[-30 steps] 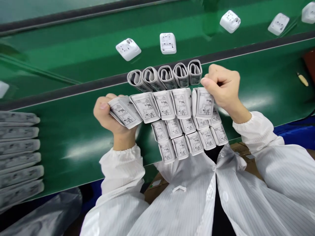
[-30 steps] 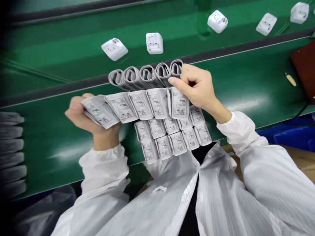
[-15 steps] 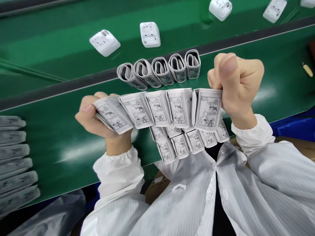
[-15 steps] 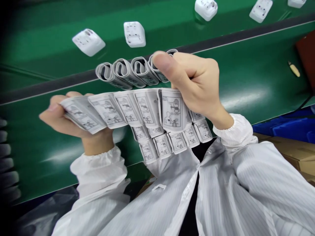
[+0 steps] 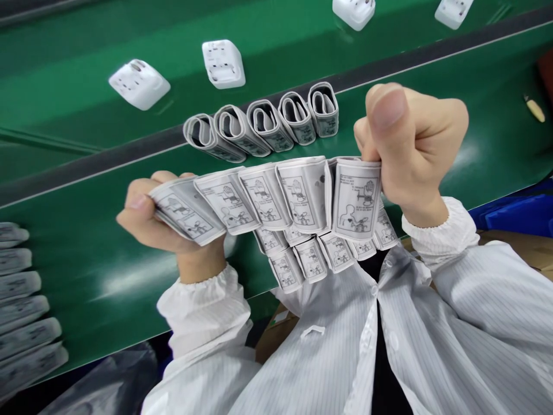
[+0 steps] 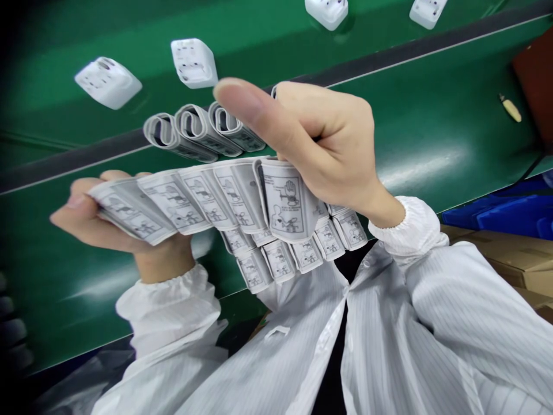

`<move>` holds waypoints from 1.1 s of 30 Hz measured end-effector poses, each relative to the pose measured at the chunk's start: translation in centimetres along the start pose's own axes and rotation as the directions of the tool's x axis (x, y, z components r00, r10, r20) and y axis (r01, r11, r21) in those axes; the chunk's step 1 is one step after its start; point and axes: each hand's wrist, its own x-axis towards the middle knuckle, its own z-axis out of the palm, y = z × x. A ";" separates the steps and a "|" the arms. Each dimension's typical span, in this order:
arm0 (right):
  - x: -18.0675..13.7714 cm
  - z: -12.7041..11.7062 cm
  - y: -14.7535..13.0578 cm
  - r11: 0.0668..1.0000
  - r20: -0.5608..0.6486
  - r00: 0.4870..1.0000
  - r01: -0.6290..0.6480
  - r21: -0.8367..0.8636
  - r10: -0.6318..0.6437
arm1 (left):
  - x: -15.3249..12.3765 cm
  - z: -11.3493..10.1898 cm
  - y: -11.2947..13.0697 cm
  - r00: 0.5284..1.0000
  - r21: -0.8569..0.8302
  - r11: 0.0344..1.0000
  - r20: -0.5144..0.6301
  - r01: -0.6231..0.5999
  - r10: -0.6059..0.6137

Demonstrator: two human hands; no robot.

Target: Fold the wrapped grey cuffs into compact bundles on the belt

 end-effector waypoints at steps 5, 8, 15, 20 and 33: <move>-0.2 -0.2 -0.6 1.000 -0.008 1.000 0.009 -0.023 -0.009 | 0.9 -0.9 -1.0 0.998 -0.116 0.993 0.059 -0.005 0.012; -0.1 -0.6 -0.8 0.999 0.033 0.999 -0.016 -0.044 0.018 | 1.1 -0.9 -1.1 0.998 -0.085 0.996 0.055 0.011 -0.006; 0.4 -1.3 -1.2 0.997 0.050 0.999 0.010 -0.080 -0.006 | 1.4 -1.3 -1.5 0.988 -0.150 0.988 0.141 -0.040 0.061; 0.4 -0.8 -1.4 0.992 -0.045 0.993 0.108 -0.067 -0.111 | 1.5 -2.0 -2.6 0.972 -0.238 0.970 0.210 -0.054 0.106; 5.6 -0.7 12.7 0.653 0.366 0.669 0.734 -0.187 -0.647 | 0.7 -4.8 -3.3 0.751 0.566 0.496 0.454 -0.658 0.478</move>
